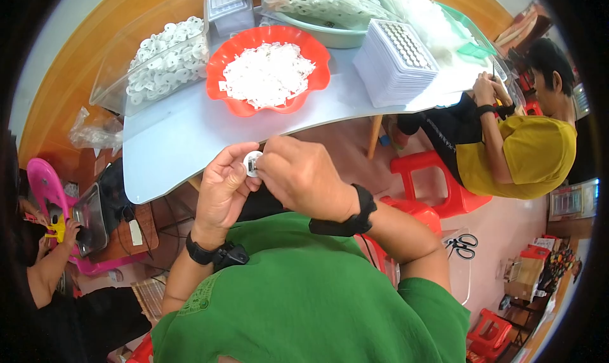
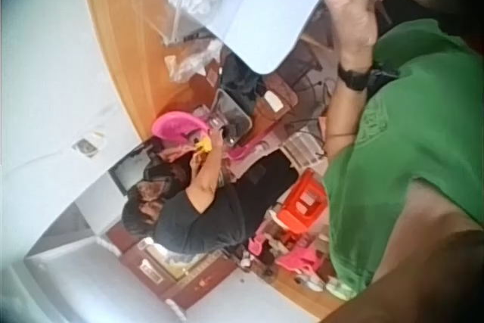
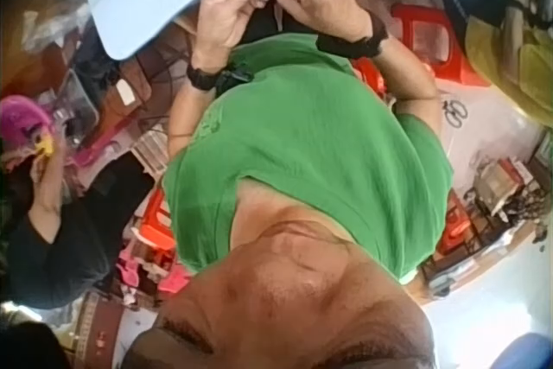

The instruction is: Assembling small shoe parts or components manually at a workstation.

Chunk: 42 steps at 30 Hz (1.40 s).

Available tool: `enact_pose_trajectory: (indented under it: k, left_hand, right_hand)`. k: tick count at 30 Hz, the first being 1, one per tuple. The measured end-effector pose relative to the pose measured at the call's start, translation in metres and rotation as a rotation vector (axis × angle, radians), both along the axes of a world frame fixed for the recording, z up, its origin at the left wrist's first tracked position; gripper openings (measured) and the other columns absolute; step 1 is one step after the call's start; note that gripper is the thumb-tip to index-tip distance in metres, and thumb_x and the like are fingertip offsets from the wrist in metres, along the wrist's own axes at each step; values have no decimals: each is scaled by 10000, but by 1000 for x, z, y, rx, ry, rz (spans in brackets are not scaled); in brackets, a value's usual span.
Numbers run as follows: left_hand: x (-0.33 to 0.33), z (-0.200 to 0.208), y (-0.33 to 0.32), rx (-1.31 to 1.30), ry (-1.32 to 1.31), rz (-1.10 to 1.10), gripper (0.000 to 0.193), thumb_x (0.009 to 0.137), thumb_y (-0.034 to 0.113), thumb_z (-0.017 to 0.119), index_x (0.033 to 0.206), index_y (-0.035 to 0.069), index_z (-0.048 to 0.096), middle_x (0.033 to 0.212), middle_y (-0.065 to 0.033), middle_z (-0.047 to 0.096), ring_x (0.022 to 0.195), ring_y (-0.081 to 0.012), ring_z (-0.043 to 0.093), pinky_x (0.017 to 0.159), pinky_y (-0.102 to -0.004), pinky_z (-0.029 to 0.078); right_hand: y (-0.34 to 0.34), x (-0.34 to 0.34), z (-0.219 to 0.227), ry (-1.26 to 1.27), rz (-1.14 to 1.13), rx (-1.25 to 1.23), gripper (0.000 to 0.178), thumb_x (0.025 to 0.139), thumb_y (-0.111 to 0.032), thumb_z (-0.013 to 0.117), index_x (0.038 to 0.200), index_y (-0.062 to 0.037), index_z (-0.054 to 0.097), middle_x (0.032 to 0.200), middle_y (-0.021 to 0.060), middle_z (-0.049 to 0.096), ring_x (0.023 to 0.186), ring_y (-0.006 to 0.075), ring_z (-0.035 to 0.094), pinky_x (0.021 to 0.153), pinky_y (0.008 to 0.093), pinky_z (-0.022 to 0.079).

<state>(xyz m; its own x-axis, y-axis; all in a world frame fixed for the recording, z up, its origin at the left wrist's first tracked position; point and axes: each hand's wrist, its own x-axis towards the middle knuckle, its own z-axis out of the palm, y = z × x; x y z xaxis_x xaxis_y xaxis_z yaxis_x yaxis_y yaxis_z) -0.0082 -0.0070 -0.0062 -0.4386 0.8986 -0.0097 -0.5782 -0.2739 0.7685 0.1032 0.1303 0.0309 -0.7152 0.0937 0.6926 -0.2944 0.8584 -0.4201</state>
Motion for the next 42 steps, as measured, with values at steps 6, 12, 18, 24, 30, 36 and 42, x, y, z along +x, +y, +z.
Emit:
enact_pose_trajectory:
  k: [6,12,18,24,30,36,42]
  left_hand:
    - [5,8,-2,-9,270,82,303,882,93,629,1152,-30,569,967,-69,630,774,-99,583,673,-216,495]
    - [10,11,-2,-49,384,146,232,852,39,654,1076,-15,628,906,-38,614,766,-83,574,665,-212,493]
    - [10,11,1,-100,439,203,215,840,78,688,1030,-10,641,829,-23,607,704,-69,578,607,-214,503]
    - [11,10,2,-114,417,194,207,851,87,676,1033,-6,640,845,-43,638,705,-71,588,611,-215,505]
    - [10,-1,2,-84,266,196,205,876,47,627,1069,-20,623,860,-48,646,727,-79,593,635,-214,499]
    - [-14,-7,1,-72,68,178,240,937,106,551,1132,-30,581,935,-113,654,730,-120,607,668,-229,511]
    - [-24,-19,-4,-27,-100,130,253,951,121,525,1152,-28,558,982,-160,638,762,-130,608,670,-236,520]
  right_hand:
    - [-9,-1,-7,128,-67,173,197,628,21,666,790,-14,559,723,65,525,578,209,550,473,310,445]
    - [-13,-1,-9,175,-63,181,228,614,47,660,817,1,567,740,86,575,575,214,575,470,310,457]
    - [-12,-2,-10,100,-54,56,196,642,64,655,797,7,551,713,99,571,561,235,581,476,324,464]
    - [-6,-5,-11,67,-9,7,173,657,61,647,779,-5,543,701,91,564,545,243,567,466,331,452]
    - [1,-9,-6,-122,98,-81,111,704,12,630,781,-21,557,695,93,560,574,270,568,494,341,452]
    - [50,-39,37,-418,56,-176,45,745,-17,584,783,-1,602,745,150,597,684,333,598,609,377,471]
    - [121,-104,18,-717,-52,212,140,722,-37,593,855,-12,627,758,139,624,707,289,609,635,365,472]
